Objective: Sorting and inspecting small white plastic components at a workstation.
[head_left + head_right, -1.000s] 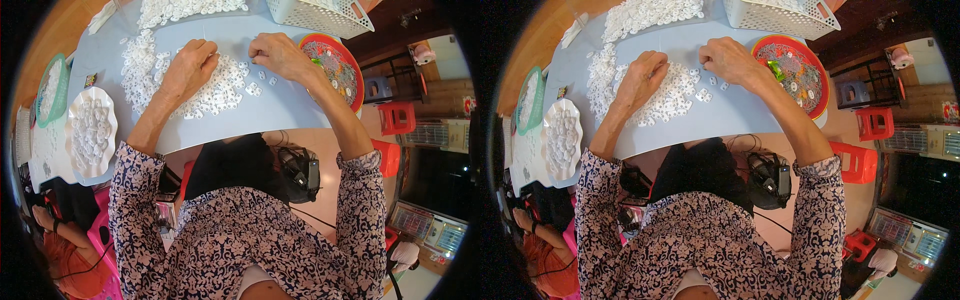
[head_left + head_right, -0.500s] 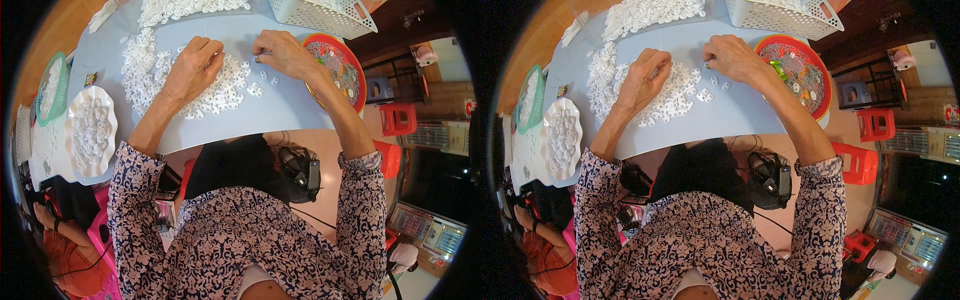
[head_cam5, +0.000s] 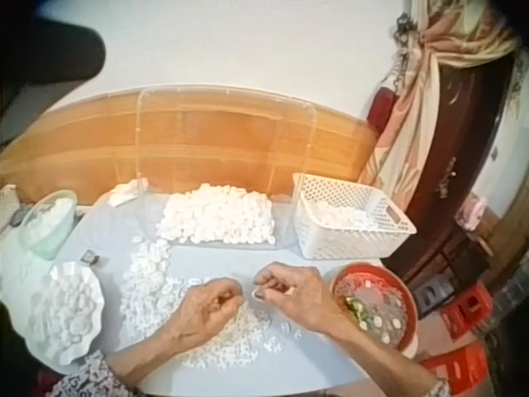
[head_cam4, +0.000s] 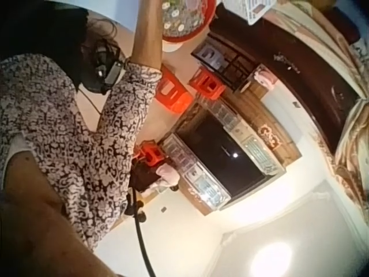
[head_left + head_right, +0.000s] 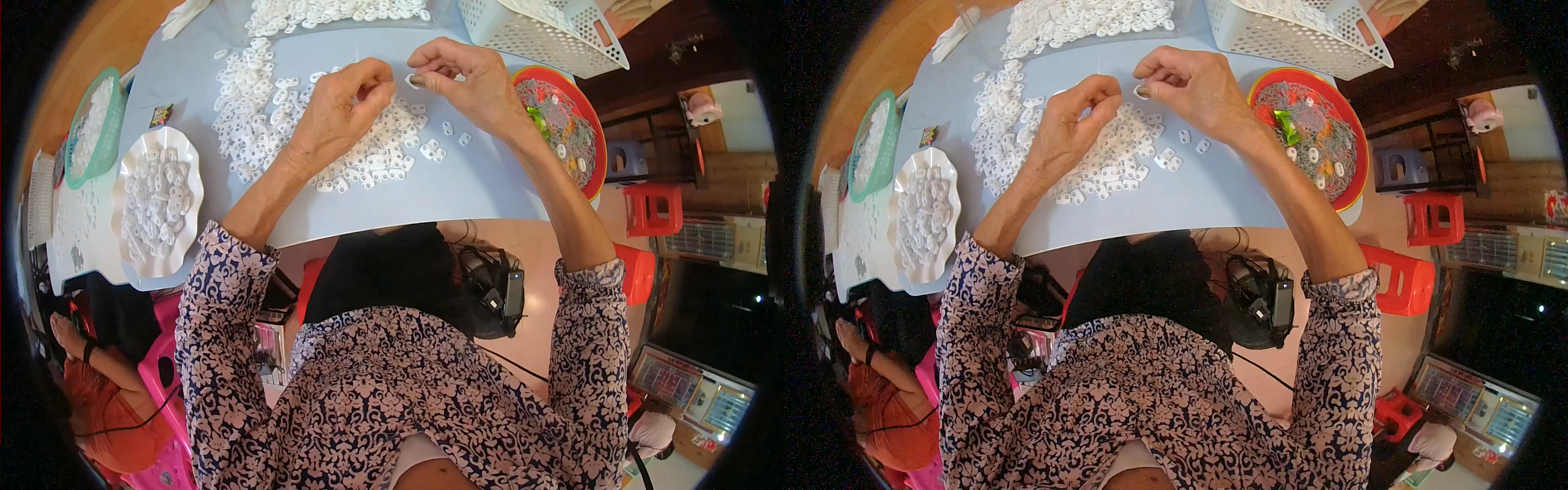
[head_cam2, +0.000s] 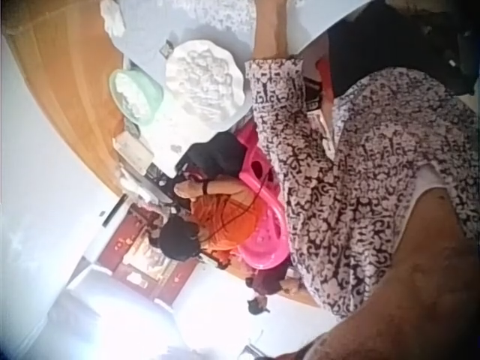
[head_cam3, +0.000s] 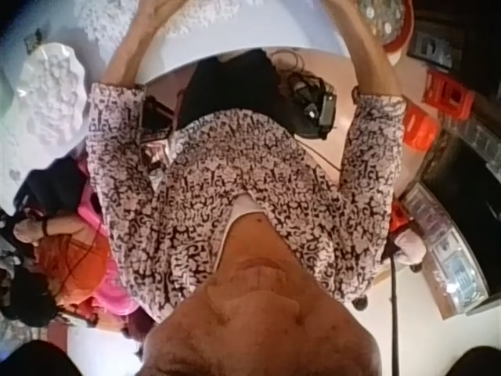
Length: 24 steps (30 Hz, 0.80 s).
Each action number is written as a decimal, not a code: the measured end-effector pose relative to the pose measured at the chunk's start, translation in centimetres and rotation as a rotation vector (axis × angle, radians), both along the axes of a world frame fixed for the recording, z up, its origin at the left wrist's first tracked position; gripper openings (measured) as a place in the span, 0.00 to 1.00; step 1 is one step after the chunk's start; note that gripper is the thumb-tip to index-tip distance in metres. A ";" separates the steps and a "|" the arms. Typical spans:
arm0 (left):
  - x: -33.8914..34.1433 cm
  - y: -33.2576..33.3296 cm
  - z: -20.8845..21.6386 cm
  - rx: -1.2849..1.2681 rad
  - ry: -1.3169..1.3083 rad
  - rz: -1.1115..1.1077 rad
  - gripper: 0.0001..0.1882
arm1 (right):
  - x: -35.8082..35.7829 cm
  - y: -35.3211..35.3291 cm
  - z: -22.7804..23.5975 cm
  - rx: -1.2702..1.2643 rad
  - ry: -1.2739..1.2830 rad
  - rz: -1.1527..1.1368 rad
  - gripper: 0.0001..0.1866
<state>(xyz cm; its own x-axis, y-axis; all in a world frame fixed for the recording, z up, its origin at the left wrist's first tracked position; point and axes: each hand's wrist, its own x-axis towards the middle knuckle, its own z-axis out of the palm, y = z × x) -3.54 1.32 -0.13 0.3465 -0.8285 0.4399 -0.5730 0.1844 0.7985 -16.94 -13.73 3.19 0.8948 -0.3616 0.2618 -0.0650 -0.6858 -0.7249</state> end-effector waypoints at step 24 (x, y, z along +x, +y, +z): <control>0.4 0.0 0.1 0.099 0.420 -0.151 0.10 | -0.3 -2.5 -0.4 0.043 0.009 -0.153 0.09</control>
<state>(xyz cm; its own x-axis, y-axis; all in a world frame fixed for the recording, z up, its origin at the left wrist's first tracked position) -3.10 1.35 -0.07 0.3502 -0.9144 0.2030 -0.1688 0.1516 0.9739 -17.22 -16.23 2.80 0.8305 -0.5047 0.2357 -0.1731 -0.6360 -0.7520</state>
